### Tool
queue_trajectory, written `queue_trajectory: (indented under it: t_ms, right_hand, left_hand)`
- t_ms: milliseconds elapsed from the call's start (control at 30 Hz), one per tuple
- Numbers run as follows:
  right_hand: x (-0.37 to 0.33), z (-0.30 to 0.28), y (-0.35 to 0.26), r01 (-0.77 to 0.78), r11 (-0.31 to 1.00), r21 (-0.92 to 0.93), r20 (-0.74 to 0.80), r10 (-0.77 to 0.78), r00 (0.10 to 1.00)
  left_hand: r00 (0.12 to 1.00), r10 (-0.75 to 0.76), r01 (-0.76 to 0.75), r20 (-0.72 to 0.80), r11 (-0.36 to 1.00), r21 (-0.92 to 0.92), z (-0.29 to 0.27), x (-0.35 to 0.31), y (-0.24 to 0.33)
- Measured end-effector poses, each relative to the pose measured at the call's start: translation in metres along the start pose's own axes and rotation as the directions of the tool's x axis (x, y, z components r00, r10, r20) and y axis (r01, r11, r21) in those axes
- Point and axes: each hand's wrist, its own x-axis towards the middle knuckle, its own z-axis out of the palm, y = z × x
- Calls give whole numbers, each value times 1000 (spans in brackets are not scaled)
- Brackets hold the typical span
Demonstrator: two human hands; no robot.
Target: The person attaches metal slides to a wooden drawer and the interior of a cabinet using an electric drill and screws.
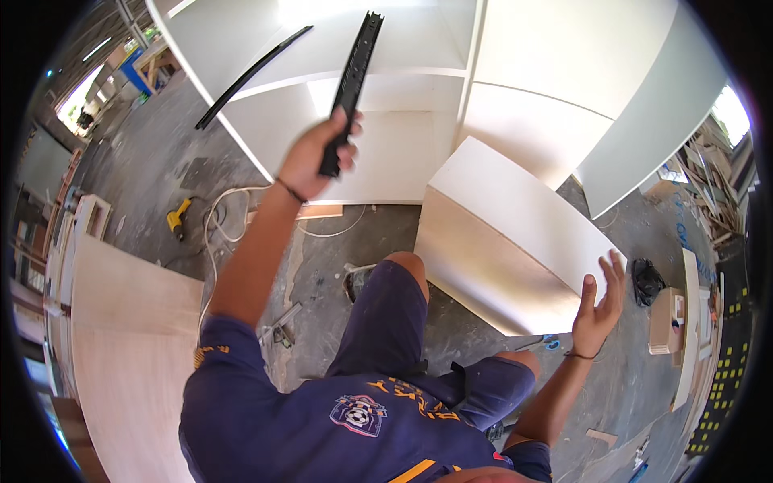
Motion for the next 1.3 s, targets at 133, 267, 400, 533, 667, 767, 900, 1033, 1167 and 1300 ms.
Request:
queue_trajectory:
  t_ms: [133,267,400,533,667,767,900,1033,1167,1300]
  right_hand:
    - [-50,21,6,-349,838,420,209,285,936]
    - [-83,51,-43,-537,656,530,491,279,825]
    - [-119,68,-57,-553,554,622,673,-18,739]
    - [-144,61,-56,-731,456,508,842,-82,533]
    - [-165,59,-52,-808,367,461,885,-126,448]
    - [-185,53,-52,-806,394,443,895,-134,426]
    - [-196,57,-45,-791,426,439,885,-52,462]
    - [-185,60,-43,-726,562,396,882,-11,471]
    - [-188,66,-36,-740,539,403,876,6,482]
    - [-195,71,-41,-756,519,398,873,38,486]
  left_hand:
    - [982,68,-82,-178,994,-75,87,-81,-81]
    - [985,80,-100,-150,987,-129,129,-124,-139]
    - [995,103,-103,3,988,115,152,-149,-175]
    - [998,8,-18,-67,988,-152,169,-165,-169]
    - [960,47,-154,-275,911,-383,159,-138,-131]
    - [918,116,-242,-379,921,-306,146,-125,-129]
    - [889,178,-286,-422,935,-209,151,-110,-137]
    - [854,145,-290,-500,930,-227,149,-98,-139]
    - [840,78,-255,-537,930,-263,146,-92,-145]
    - [835,64,-216,-546,951,-219,143,-89,-146]
